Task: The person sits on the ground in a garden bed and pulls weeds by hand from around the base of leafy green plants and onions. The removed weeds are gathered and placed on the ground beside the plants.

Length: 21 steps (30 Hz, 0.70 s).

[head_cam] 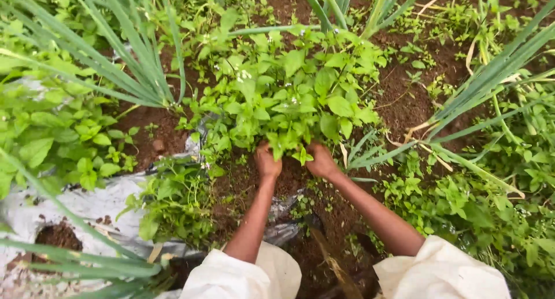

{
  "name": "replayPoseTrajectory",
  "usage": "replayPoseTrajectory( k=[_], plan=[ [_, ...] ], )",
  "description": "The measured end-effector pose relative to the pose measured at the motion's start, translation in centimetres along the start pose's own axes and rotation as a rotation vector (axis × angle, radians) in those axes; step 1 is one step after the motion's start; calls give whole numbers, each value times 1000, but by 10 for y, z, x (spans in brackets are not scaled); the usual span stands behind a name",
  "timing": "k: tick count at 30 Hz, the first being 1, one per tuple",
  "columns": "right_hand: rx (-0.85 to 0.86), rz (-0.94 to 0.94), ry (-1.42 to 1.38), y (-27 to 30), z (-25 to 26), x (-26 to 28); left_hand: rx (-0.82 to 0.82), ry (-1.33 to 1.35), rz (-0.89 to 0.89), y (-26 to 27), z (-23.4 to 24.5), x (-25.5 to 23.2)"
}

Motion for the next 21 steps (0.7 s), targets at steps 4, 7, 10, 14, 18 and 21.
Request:
replayPoseTrajectory(
  k=[4,7,10,14,18,21],
  plan=[
    [39,-13,3,0,-4,-8,-50,-251,-79,-2,-1,-2],
    [24,-4,25,-3,0,-11,-51,-37,-27,0,-4,-2],
    [21,-35,35,-3,-2,-26,-34,263,102,22,-1,21],
    [13,-54,51,-11,-6,-37,8,431,182,33,10,6],
    [8,-71,86,-26,-14,-44,214,14,-43,26,-5,-18],
    [3,-82,98,-33,-19,-49,164,87,14,17,-3,14]
  ],
)
Point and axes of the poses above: each hand's wrist, its own y-axis away from the middle knuckle, its own z-axis out of the back of the hand, x = y × z, the point moved 3 cm from there along -y, towards the middle knuckle, and after that the axes turned 3 degrees about -y, right-handed, at the moved point
